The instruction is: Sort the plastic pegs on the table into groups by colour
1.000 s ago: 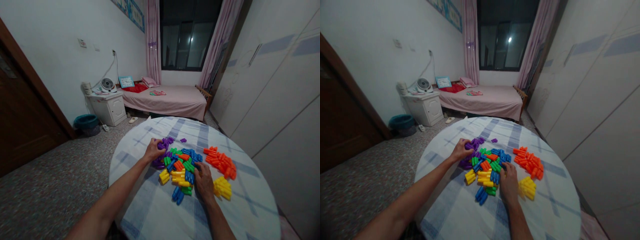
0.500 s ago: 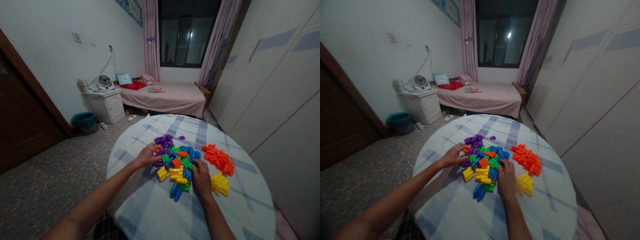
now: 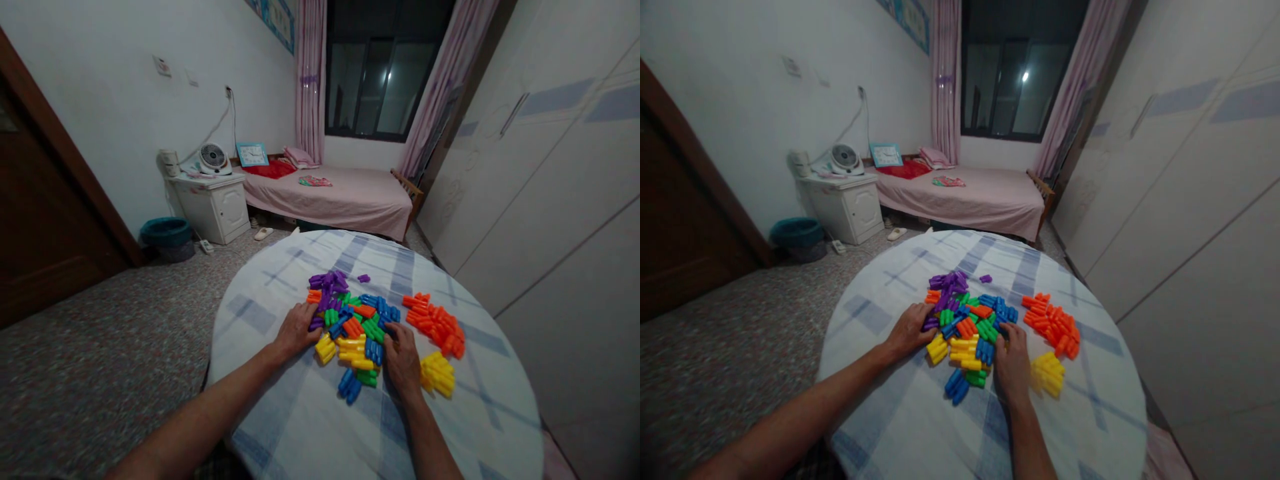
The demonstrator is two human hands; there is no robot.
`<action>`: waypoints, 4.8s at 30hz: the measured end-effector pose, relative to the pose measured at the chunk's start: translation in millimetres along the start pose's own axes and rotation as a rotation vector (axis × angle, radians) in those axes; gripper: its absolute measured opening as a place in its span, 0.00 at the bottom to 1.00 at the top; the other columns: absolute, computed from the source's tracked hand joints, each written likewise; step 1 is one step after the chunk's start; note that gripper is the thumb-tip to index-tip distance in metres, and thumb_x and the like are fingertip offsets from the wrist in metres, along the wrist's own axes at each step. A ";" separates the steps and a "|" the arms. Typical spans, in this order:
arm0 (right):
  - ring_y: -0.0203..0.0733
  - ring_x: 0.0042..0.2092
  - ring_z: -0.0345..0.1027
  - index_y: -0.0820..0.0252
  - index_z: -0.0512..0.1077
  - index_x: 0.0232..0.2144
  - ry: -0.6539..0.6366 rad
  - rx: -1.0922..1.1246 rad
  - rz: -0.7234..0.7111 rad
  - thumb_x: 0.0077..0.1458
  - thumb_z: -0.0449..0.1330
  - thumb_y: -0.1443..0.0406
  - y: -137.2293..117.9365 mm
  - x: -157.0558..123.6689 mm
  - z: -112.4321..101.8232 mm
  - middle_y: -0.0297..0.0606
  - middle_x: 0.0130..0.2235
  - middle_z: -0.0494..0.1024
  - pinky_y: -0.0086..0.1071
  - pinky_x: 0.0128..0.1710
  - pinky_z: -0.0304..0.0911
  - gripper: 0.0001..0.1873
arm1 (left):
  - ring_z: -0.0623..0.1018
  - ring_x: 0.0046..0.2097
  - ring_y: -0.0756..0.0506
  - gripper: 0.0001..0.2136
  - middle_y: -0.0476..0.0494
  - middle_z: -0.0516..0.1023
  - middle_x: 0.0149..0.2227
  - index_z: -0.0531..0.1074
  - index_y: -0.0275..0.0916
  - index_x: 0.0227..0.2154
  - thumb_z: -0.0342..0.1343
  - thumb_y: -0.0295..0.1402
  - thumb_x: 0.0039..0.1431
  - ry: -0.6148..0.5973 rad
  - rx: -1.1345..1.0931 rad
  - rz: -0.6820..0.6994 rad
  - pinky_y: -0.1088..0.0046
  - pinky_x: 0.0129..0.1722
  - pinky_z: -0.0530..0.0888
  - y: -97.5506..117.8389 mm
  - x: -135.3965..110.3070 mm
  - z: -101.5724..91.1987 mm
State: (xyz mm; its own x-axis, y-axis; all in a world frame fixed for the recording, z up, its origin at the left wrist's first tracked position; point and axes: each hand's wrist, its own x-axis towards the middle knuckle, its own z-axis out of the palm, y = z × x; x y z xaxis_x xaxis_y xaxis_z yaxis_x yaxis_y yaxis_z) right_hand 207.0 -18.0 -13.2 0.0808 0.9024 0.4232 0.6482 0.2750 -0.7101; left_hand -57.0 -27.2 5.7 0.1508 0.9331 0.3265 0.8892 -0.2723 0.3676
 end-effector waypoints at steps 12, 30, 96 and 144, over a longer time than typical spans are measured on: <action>0.46 0.51 0.62 0.58 0.69 0.43 0.001 0.011 0.017 0.55 0.48 0.60 -2.7 0.4 -0.4 0.43 0.47 0.67 0.43 0.54 0.56 0.17 | 0.75 0.44 0.45 0.13 0.42 0.75 0.42 0.71 0.38 0.43 0.52 0.32 0.54 0.018 -0.108 -0.088 0.70 0.45 0.70 -1.6 42.3 -20.6; 0.45 0.51 0.62 0.58 0.69 0.42 -0.003 0.050 0.008 0.55 0.49 0.60 2.0 0.9 0.2 0.42 0.47 0.67 0.43 0.55 0.57 0.16 | 0.76 0.43 0.44 0.16 0.45 0.76 0.42 0.69 0.43 0.45 0.51 0.35 0.51 -0.171 0.088 -0.253 0.73 0.39 0.69 0.9 48.6 -30.7; 0.46 0.51 0.63 0.58 0.70 0.42 -0.019 0.082 0.044 0.54 0.50 0.61 0.3 1.4 -0.3 0.42 0.47 0.68 0.43 0.54 0.57 0.16 | 0.71 0.46 0.43 0.13 0.42 0.70 0.43 0.70 0.39 0.42 0.54 0.31 0.51 0.117 -0.011 -0.105 0.67 0.48 0.68 -22.1 49.5 11.7; 0.46 0.51 0.63 0.59 0.69 0.42 -0.013 0.069 0.017 0.55 0.49 0.62 0.6 0.5 0.3 0.43 0.47 0.68 0.43 0.54 0.58 0.15 | 0.71 0.47 0.43 0.17 0.41 0.73 0.45 0.66 0.37 0.47 0.51 0.28 0.52 -0.185 -0.067 0.350 0.67 0.49 0.67 59.0 91.7 6.9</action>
State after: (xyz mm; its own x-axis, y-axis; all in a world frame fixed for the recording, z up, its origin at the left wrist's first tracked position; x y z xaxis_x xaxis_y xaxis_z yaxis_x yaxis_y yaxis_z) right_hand 207.2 -17.3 -13.5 0.0812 0.9113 0.4037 0.5927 0.2815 -0.7546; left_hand 12.3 43.9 51.3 0.5202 0.8062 0.2819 0.7411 -0.5902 0.3202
